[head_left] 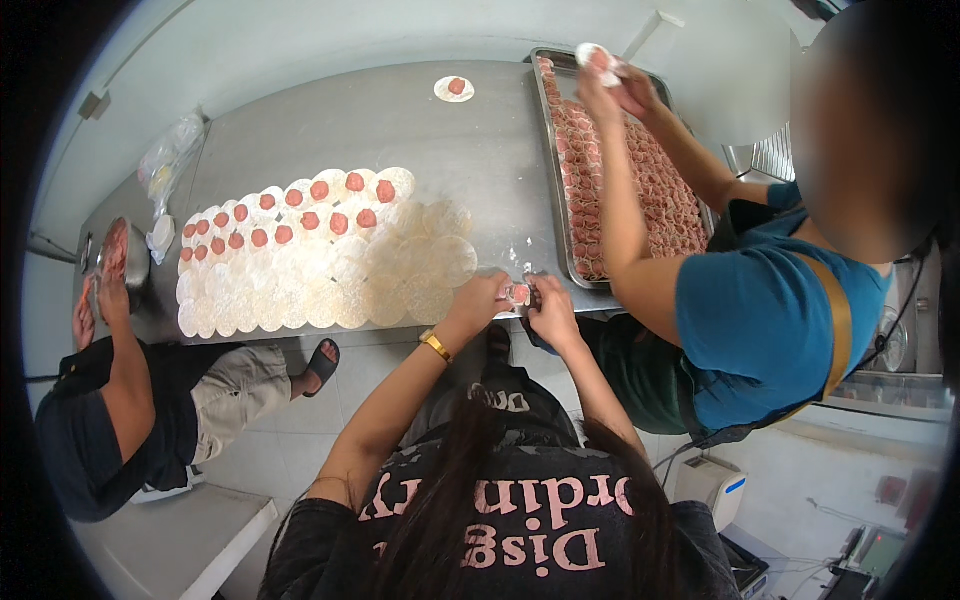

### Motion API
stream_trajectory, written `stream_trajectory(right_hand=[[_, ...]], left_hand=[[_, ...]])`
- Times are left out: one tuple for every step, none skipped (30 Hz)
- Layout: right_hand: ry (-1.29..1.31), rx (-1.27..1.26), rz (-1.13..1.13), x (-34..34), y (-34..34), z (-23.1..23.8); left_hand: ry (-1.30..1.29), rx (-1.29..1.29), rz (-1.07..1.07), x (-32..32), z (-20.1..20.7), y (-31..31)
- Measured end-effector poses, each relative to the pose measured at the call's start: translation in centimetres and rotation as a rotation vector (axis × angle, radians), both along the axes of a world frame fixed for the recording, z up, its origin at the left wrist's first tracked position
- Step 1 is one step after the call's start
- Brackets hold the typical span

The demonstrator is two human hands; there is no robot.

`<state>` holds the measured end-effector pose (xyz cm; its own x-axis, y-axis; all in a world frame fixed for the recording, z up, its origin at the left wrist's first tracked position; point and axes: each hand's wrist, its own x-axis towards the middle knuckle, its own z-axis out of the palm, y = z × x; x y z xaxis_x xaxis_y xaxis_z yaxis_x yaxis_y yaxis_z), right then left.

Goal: The person places small portions of meat onto round dough wrappers and folds them into dumplings, then places the finished dumplings onto a metal tray. Two other people are also working at the same table, performing similar tasks.

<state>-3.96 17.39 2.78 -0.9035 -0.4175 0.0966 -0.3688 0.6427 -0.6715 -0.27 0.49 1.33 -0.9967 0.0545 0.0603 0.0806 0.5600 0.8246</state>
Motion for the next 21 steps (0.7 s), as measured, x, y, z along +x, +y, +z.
stream_trajectory(right_hand=[[-0.036, 0.009, -0.009, 0.1, 0.0, 0.0], [-0.070, 0.019, -0.018, 0.2, -0.1, -0.1], [-0.034, 0.032, -0.006, 0.2, -0.2, -0.1], [0.001, 0.045, 0.008, 0.2, -0.4, -0.1], [0.058, 0.033, 0.043, 0.0, -0.5, -0.1], [0.063, 0.030, 0.043, -0.1, -0.6, 0.0], [0.089, 0.003, 0.062, -0.2, -0.6, 0.0], [0.141, -0.030, 0.066, -0.3, -0.6, 0.1], [0.089, -0.021, 0.069, -0.3, -0.6, 0.2], [0.060, -0.018, 0.057, -0.2, -0.5, 0.2], [0.047, -0.022, 0.061, -0.2, -0.4, 0.3], [0.047, -0.020, 0.054, -0.1, -0.3, 0.4], [0.062, -0.027, 0.063, -0.2, -0.3, 0.5], [0.065, -0.029, 0.065, -0.2, -0.4, 0.6], [0.070, -0.011, 0.096, -0.1, -0.2, 0.8], [0.064, 0.012, 0.115, 0.0, 0.0, 1.0], [0.103, 0.009, 0.126, 0.0, 0.1, 1.2], [0.037, 0.043, 0.138, 0.0, 0.2, 1.4], [0.013, 0.054, 0.142, 0.3, 0.0, 1.5], [0.001, 0.058, 0.145, 0.5, 0.0, 1.5], [-0.066, 0.115, 0.150, 0.3, -0.2, 1.5]], left_hand=[[0.022, 0.004, -0.002, 0.0, -0.1, 0.0], [0.045, 0.008, -0.003, 0.0, -0.1, 0.0], [0.020, 0.040, -0.006, -0.1, -0.1, 0.0], [-0.005, 0.071, -0.007, -0.2, 0.0, 0.1], [-0.030, 0.108, -0.007, -0.2, 0.1, 0.1], [-0.032, 0.080, -0.010, -0.2, 0.2, 0.1], [-0.035, 0.059, -0.015, -0.2, 0.4, 0.1], [-0.037, 0.038, -0.020, -0.2, 0.6, 0.1], [-0.034, 0.041, -0.010, -0.2, 0.7, 0.1], [-0.031, 0.044, 0.000, -0.2, 0.8, 0.2], [-0.029, 0.048, 0.010, -0.2, 0.9, 0.3], [-0.025, 0.048, 0.012, -0.2, 0.9, 0.5], [-0.021, 0.046, 0.016, -0.3, 0.9, 0.6], [-0.015, 0.060, 0.020, -0.4, 0.8, 0.7], [-0.007, 0.018, 0.027, -0.2, 0.8, 0.7], [0.002, -0.009, 0.030, -0.1, 0.7, 0.7], [0.006, -0.029, 0.034, -0.1, 0.7, 0.7], [0.008, -0.077, 0.037, -0.1, 0.7, 0.6], [0.001, -0.114, 0.041, 0.0, 0.7, 0.7], [-0.007, -0.149, 0.045, 0.1, 0.8, 0.8], [-0.012, -0.152, 0.045, 0.1, 0.9, 0.8]])
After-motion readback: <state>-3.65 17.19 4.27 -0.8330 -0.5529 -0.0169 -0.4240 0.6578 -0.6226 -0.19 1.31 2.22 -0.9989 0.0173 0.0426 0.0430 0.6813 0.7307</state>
